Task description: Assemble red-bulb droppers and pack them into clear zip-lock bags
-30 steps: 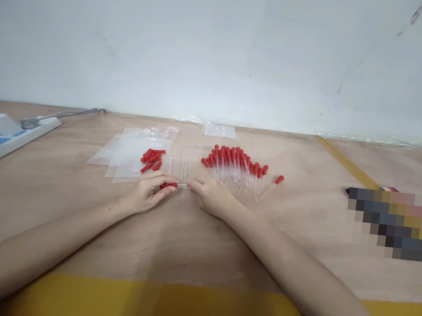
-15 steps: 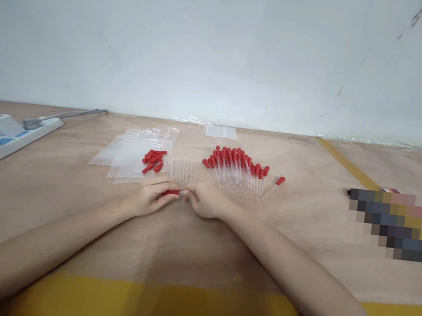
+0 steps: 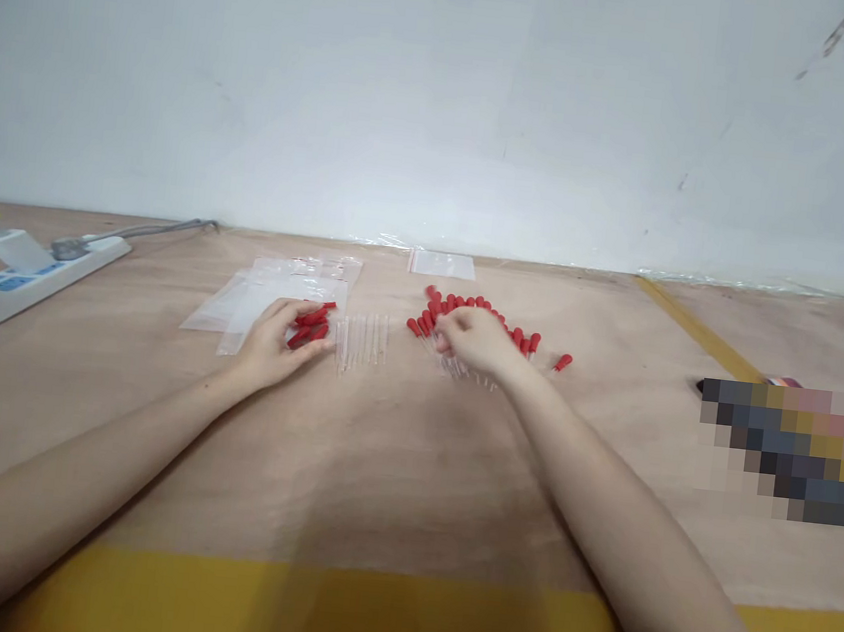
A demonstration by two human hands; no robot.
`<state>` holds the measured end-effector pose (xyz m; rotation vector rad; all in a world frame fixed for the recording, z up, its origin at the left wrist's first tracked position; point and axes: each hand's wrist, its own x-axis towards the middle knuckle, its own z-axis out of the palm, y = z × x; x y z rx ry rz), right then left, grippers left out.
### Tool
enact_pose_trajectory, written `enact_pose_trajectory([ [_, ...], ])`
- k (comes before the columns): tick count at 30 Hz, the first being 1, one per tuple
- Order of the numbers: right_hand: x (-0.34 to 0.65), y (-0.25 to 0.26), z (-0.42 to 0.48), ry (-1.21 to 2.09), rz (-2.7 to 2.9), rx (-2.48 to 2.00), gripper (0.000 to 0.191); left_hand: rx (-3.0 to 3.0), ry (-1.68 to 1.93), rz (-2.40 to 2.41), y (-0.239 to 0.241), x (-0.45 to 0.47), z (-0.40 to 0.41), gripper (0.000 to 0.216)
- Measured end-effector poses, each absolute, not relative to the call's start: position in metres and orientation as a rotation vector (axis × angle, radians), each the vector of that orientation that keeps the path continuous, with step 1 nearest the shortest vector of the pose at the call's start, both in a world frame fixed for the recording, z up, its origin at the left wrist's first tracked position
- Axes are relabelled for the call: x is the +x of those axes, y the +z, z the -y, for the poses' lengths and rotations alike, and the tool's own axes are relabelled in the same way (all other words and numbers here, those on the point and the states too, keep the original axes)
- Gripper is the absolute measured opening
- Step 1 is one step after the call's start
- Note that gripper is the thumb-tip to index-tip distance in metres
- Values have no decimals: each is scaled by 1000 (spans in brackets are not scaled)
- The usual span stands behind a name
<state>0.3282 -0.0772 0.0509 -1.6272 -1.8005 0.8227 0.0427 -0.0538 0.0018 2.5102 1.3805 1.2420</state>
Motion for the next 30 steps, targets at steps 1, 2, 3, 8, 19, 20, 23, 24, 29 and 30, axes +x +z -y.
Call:
enact_pose_trajectory([
  [1,340,50,71,754,1720,-1720,25,2488,1257,-1440,0,39,50,38],
  [2,351,49,64,665,1662,-1813,25,2466,1271,-1491,-2,36,47,32],
  [3,360,47,59,567,1635,-1884,25,2454,1276,-1532,-4,34,45,27],
  [8,373,33,49,267,1690,-2117,26,2496,1271,-1559,-6,36,45,20],
  [19,353,31,58,-17,1811,-2001,23,2455,1105,-1559,-7,35,45,14],
  [20,344,31,61,24,1852,-1921,21,2458,1095,-1574,-7,35,45,14],
  [23,307,30,65,215,2038,-1700,17,2488,1088,-1629,-7,35,48,13],
  [24,294,28,64,233,2086,-1677,16,2502,1103,-1646,-7,35,49,14],
  [29,246,22,44,204,2074,-1836,23,2576,1299,-1588,-5,40,56,24],
  [30,241,21,40,227,2065,-1876,28,2582,1338,-1554,-4,42,57,25],
])
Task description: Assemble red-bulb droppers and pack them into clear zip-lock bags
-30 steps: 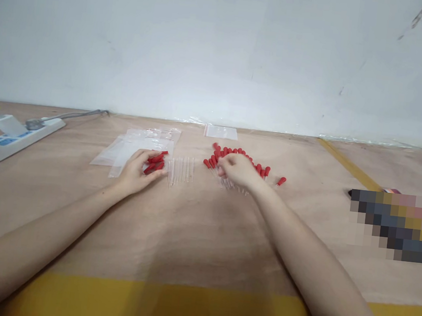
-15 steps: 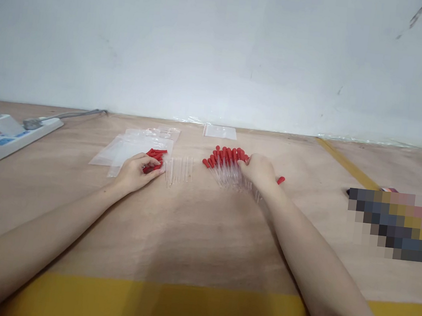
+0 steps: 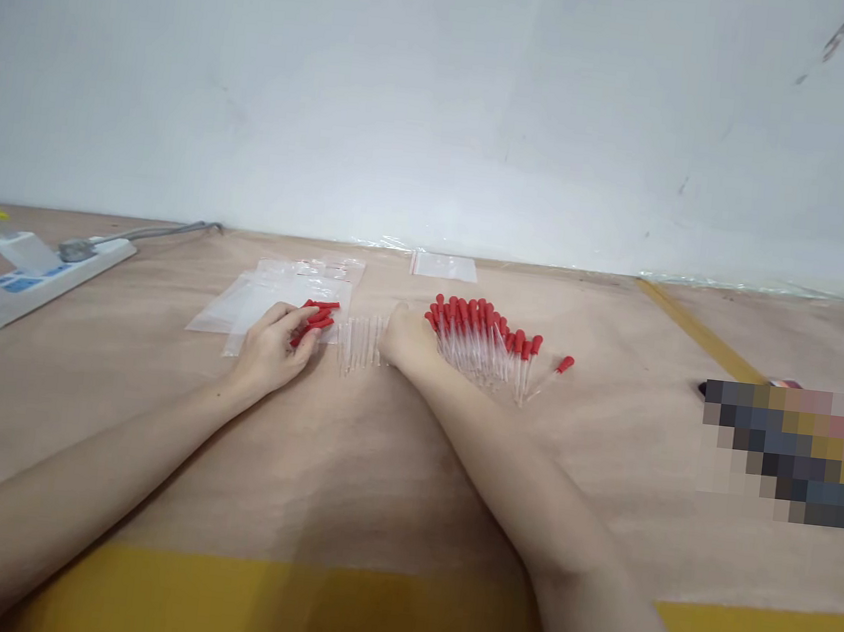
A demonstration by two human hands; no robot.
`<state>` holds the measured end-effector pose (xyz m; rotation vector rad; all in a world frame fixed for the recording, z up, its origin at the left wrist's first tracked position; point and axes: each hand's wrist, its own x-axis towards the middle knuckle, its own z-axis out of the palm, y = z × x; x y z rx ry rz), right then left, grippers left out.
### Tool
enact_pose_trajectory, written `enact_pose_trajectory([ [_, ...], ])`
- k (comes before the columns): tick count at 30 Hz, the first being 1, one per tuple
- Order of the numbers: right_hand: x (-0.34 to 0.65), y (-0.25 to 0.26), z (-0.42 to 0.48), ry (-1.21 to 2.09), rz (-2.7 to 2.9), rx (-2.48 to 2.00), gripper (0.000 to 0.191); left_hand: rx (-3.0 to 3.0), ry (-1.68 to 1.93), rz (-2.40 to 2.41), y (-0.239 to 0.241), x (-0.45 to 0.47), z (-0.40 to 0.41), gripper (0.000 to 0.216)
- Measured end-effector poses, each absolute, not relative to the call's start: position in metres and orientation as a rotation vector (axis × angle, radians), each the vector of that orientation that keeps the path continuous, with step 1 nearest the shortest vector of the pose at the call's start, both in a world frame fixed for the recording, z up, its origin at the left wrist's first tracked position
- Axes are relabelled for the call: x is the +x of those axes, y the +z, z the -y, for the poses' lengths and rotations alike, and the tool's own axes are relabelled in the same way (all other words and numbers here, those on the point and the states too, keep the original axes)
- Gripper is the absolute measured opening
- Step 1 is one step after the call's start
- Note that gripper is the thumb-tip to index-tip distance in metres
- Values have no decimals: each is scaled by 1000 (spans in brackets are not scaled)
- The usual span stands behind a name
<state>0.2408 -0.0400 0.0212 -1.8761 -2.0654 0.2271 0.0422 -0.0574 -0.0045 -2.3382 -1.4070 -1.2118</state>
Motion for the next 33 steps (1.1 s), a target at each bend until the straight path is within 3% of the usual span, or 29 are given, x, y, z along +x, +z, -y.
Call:
enact_pose_trajectory([
  [6,226,22,34,363,2000,-2037,44,-2433,-1344,1363,-2,51,64,15],
  [12,252,19,66,163,2105,-1720,21,-2602,-1358,1315,0,57,74,7],
  [18,291,1,104,144,2149,-1126,18,-2739,-1368,1240,-4,69,84,11],
  [33,282,-9,110,101,2205,-1116,20,-2811,-1304,1196,-7,75,86,17],
])
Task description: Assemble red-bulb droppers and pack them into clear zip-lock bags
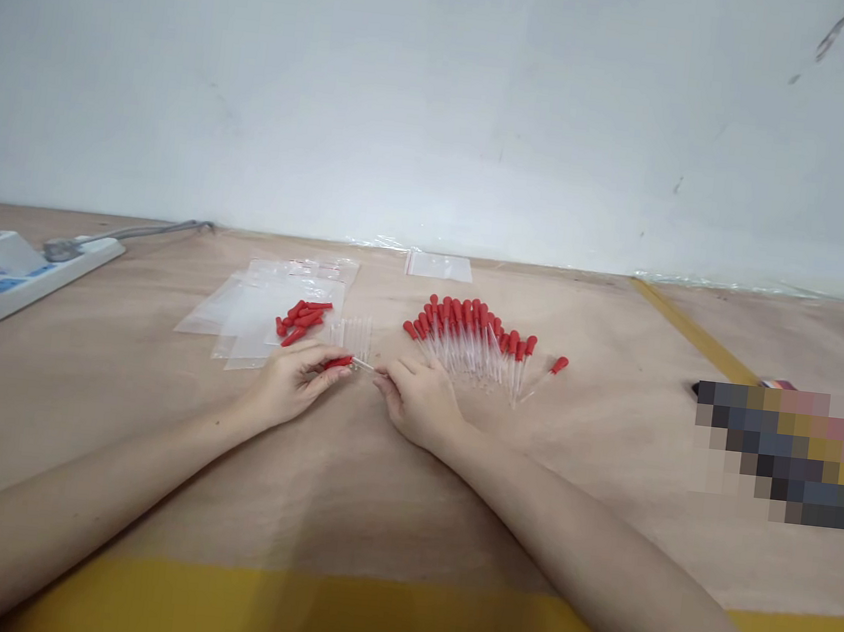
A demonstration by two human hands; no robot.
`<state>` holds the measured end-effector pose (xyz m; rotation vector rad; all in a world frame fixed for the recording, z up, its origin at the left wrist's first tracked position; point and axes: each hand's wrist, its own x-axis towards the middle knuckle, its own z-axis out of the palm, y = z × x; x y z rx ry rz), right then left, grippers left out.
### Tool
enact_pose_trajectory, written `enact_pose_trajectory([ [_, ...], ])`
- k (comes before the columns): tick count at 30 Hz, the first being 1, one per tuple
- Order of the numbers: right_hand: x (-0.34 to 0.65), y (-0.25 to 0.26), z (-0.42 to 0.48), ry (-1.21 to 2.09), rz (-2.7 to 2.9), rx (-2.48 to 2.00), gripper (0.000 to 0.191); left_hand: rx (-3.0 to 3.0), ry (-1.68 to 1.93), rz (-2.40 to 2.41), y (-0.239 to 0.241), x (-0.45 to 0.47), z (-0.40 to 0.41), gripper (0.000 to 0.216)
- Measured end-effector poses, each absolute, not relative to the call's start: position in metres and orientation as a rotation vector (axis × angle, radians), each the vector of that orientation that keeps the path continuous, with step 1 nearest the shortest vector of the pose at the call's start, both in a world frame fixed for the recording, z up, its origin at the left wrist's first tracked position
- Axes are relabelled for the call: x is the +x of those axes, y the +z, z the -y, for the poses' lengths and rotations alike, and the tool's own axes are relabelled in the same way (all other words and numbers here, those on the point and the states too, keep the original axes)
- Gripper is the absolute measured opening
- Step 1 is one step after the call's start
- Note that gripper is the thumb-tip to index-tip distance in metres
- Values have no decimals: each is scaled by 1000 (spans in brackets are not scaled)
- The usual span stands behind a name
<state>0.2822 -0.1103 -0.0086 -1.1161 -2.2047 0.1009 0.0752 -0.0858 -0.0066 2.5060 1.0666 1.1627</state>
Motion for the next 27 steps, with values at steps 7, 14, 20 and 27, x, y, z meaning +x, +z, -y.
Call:
enact_pose_trajectory([
  [7,287,-9,104,174,2245,-978,19,2362,1112,-999,-5,77,89,15],
  [14,298,-5,93,-68,2415,-852,21,2448,872,-907,-4,77,93,16],
  [20,297,-3,96,-230,2476,-881,24,2516,812,-875,-4,78,95,17],
  [27,285,-5,103,-114,2462,-958,23,2575,870,-857,-6,79,97,17],
])
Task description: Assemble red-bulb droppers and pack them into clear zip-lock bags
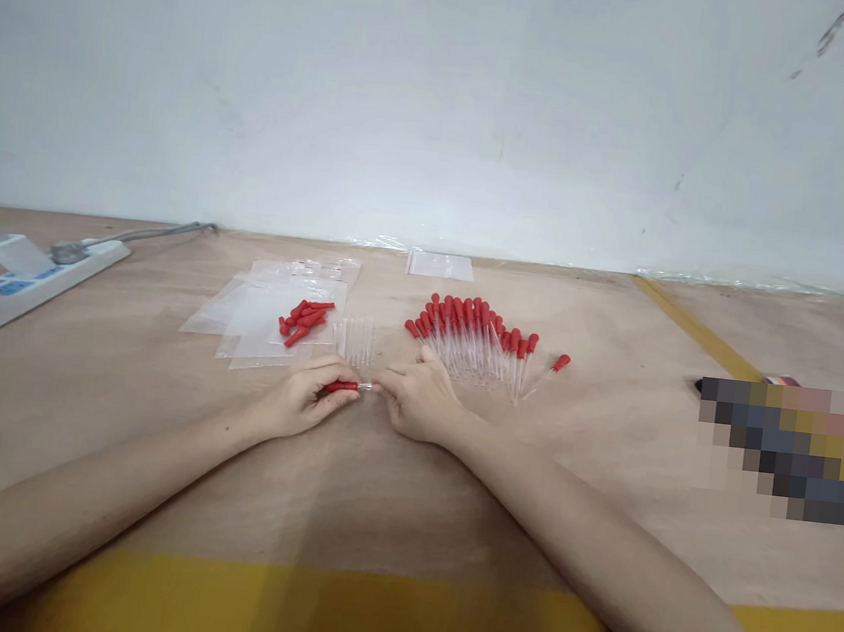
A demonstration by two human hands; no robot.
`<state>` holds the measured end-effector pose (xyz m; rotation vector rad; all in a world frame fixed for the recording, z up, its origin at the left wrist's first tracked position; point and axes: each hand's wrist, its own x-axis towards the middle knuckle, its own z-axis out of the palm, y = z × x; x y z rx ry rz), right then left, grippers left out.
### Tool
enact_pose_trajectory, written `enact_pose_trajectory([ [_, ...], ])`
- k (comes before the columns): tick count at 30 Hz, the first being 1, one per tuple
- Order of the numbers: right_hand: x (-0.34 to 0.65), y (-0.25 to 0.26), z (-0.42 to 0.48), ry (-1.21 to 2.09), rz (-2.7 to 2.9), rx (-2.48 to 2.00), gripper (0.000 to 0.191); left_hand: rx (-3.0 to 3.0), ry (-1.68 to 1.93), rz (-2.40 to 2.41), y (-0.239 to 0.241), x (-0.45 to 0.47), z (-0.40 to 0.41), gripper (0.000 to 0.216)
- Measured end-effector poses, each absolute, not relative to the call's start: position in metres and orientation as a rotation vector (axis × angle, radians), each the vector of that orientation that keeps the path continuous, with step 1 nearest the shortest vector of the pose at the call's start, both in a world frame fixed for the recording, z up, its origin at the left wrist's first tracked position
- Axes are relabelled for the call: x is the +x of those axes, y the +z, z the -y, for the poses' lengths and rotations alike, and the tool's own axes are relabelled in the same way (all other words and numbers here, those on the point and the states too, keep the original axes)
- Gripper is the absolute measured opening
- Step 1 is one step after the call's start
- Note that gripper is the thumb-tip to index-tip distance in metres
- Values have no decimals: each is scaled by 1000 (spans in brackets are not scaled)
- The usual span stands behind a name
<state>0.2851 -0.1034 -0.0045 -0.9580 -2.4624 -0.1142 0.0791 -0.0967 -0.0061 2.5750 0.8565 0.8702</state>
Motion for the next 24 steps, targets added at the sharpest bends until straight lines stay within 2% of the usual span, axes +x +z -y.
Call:
enact_pose_trajectory([
  [10,276,1,105,306,2466,-1088,22,2694,861,-788,-9,79,93,16],
  [14,276,18,107,356,2444,-1194,23,2757,942,-837,-1,78,87,20],
  [18,295,37,96,439,2256,-1360,24,2781,1172,-1129,6,62,72,40],
  [21,331,47,77,493,1911,-1646,30,2698,1265,-1437,4,43,57,25],
  [24,374,51,58,349,1641,-1999,28,2632,1219,-1646,-2,30,46,20],
])
